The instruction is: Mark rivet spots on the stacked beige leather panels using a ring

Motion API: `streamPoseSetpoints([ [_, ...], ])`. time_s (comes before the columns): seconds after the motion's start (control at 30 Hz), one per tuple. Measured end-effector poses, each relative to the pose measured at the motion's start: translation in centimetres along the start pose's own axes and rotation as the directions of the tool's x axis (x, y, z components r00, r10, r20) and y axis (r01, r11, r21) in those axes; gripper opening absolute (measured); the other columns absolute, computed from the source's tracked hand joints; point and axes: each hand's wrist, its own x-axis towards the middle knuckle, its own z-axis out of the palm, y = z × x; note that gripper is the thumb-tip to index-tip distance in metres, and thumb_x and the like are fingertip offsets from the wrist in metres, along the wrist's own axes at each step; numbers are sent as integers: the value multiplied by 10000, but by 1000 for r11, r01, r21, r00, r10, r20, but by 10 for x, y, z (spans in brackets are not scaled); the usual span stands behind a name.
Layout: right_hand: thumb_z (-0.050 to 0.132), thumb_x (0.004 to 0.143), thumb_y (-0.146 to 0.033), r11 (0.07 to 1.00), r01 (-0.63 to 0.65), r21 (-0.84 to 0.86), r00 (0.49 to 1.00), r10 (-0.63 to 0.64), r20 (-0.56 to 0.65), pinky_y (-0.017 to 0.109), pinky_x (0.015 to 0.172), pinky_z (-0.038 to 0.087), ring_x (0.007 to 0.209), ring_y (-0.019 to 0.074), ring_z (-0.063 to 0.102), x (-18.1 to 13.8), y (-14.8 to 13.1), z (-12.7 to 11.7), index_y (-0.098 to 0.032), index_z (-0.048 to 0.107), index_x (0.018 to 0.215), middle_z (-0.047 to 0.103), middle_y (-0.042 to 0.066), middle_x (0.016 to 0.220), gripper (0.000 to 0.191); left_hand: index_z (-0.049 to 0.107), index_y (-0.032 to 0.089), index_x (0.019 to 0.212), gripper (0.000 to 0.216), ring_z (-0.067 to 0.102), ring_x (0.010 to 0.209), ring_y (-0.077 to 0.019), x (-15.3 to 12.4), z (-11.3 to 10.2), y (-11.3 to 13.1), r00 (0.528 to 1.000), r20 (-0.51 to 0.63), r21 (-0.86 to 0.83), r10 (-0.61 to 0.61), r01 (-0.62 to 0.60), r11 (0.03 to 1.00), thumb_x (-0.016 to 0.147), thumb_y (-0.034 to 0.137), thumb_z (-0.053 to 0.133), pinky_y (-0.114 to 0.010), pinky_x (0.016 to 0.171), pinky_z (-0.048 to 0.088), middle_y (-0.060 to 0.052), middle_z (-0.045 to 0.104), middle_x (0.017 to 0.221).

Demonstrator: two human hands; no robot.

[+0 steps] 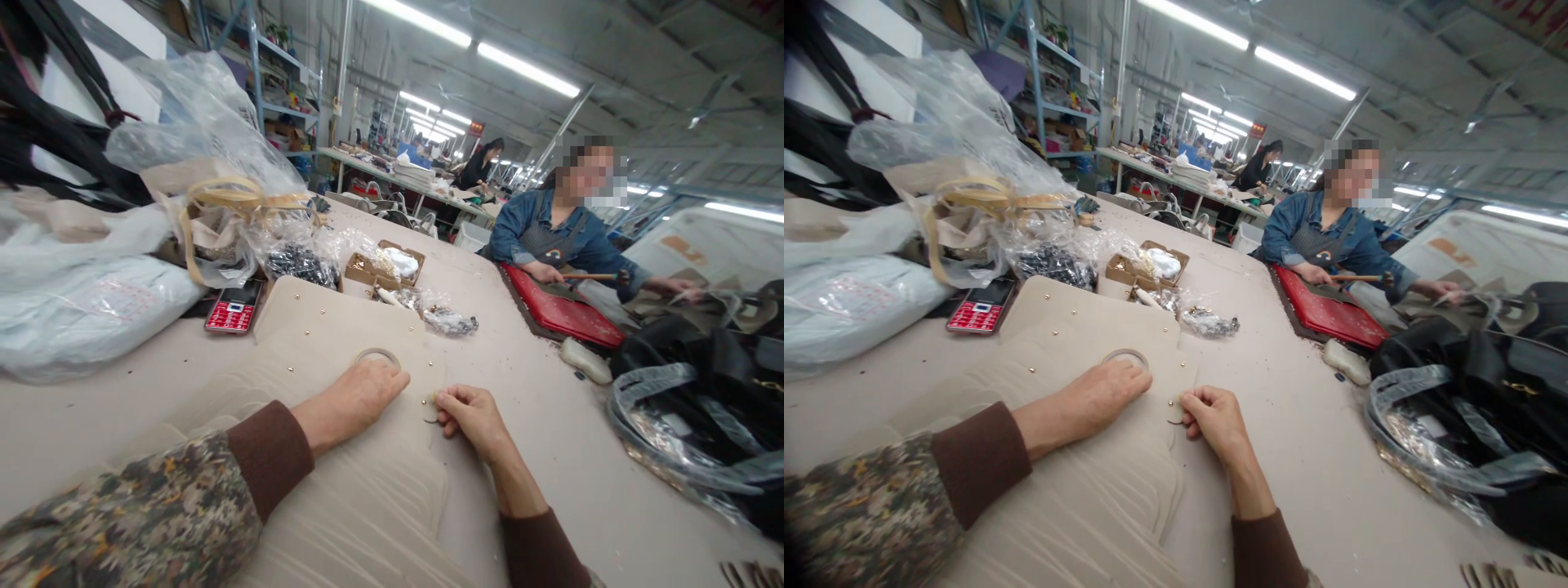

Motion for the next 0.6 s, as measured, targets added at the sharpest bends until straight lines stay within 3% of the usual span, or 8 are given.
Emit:
streamPoseSetpoints([
  [0.13, 694, 705, -386, 994, -12, -104, 999, 18, 49, 155, 335, 340, 333, 55, 453, -5, -4, 4, -148, 638, 659, 594, -36, 482, 248, 550, 164, 893, 139, 580, 779, -217, 1, -1, 0, 1000, -2, -9, 12, -12, 1000, 916, 73, 447, -321, 672, 439, -70, 618, 850],
  [0.27, 639, 744, -365, 976, 8, -216, 998, 6, 63, 171, 361, 353, 360, 66, 434, -10, -8, 11, -162, 638, 659, 558, -50, 479, 220, 540, 163, 899, 119, 585, 813, -218, 1, 1, -1, 1000, 11, -10, 9, -9, 1000, 925, 88, 451, -326, 704, 454, -78, 627, 894],
  [0.5, 570, 783, -299, 829, 233, -508, 968, -247, 41, 203, 436, 372, 454, 114, 521, -12, -12, 19, -172, 685, 628, 610, -11, 507, 230, 530, 166, 899, 104, 585, 842, -216, 0, 4, -2, 1000, 1, -6, 20, -20, 1000, 914, 87, 464, -331, 745, 467, -79, 632, 924],
  [0.6, 573, 786, -305, 854, 203, -478, 976, -216, 30, 199, 417, 374, 432, 116, 524, -12, -10, 20, -177, 704, 711, 581, -25, 485, 198, 529, 168, 899, 109, 585, 834, -219, 0, 3, -2, 1000, 0, -3, 21, -21, 1000, 908, 84, 460, -333, 736, 468, -79, 631, 920],
])
